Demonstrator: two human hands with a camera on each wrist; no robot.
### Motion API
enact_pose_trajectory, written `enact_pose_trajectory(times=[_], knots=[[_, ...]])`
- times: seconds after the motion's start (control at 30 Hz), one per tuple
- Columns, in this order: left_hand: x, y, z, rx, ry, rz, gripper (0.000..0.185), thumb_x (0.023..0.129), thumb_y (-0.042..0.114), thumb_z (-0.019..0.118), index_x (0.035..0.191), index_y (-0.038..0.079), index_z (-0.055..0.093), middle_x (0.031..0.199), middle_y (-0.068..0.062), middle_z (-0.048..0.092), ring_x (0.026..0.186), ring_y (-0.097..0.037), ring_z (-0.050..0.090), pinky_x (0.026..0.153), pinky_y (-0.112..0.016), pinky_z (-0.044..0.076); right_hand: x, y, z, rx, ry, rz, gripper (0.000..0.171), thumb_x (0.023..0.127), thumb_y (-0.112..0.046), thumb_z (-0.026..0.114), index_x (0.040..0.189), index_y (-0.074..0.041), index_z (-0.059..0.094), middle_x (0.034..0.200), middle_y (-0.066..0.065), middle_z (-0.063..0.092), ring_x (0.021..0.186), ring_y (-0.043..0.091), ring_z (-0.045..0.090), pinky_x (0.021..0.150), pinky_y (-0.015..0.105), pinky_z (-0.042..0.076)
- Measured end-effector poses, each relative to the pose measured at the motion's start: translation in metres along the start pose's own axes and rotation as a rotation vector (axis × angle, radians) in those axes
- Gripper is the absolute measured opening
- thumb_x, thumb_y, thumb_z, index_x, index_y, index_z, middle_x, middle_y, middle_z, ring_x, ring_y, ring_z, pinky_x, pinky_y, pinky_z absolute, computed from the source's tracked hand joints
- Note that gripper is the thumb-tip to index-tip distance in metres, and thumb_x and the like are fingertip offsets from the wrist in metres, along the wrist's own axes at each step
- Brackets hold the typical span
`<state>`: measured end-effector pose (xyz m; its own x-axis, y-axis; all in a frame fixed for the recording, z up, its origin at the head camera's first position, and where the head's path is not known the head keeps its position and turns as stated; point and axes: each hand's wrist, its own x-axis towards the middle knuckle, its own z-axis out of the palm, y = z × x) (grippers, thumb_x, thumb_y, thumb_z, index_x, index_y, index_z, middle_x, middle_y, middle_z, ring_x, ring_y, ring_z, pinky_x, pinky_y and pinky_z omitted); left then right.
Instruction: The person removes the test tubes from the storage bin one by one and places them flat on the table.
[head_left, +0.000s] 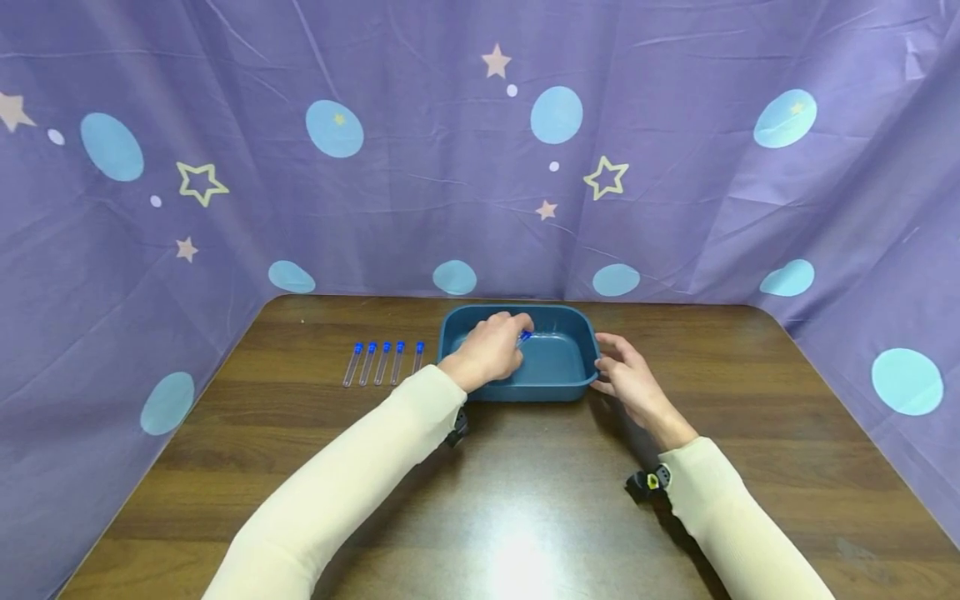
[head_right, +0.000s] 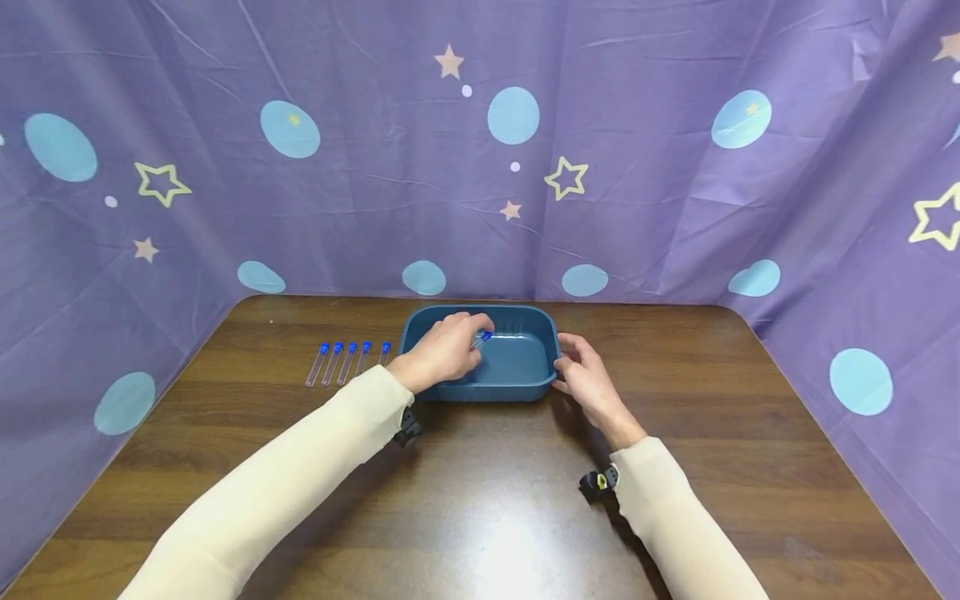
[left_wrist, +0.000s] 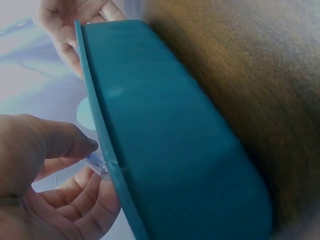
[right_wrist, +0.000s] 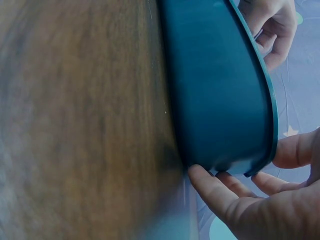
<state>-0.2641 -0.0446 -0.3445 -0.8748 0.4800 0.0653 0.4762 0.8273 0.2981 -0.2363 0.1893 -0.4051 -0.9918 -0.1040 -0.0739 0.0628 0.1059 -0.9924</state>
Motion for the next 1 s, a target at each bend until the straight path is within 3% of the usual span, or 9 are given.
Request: enact_pose_trajectory(times=[0.43,0.8,1.0], knots=[[-0.016,-0.009,-0.008,-0.006,0.047,-0.003,0.043,0.086,0.004,0.057,0.128,0.013,0.056,0.106,-0.008,0.059,0.076,-0.020,0.052,0.064,-0.031,0.046,0.001,0.000,0.000,-0.003,-0.003,0.001,0.051,0.096,-0.001,0.037,0.146,-0.003,0.028,0.140,0.028,0.032,0.124,0.042,0.042,0.095,0.052,0.043],[-0.029,-0.017,-0.012,-0.029,0.074,-0.006,0.042,0.087,0.004,0.057,0.129,0.013,0.056,0.107,-0.008,0.059,0.072,-0.020,0.051,0.059,-0.030,0.043,0.001,0.000,0.001,0.000,-0.003,0.006,0.051,0.096,-0.001,0.037,0.146,-0.003,0.028,0.139,0.028,0.032,0.124,0.043,0.042,0.096,0.052,0.042],[-0.037,-0.023,-0.015,-0.046,0.094,-0.015,0.042,0.087,0.005,0.058,0.128,0.013,0.056,0.108,-0.009,0.059,0.076,-0.021,0.051,0.065,-0.033,0.045,0.000,0.001,0.000,0.015,0.004,0.003,0.051,0.095,0.000,0.037,0.146,-0.002,0.028,0.140,0.028,0.031,0.123,0.042,0.042,0.096,0.051,0.043]])
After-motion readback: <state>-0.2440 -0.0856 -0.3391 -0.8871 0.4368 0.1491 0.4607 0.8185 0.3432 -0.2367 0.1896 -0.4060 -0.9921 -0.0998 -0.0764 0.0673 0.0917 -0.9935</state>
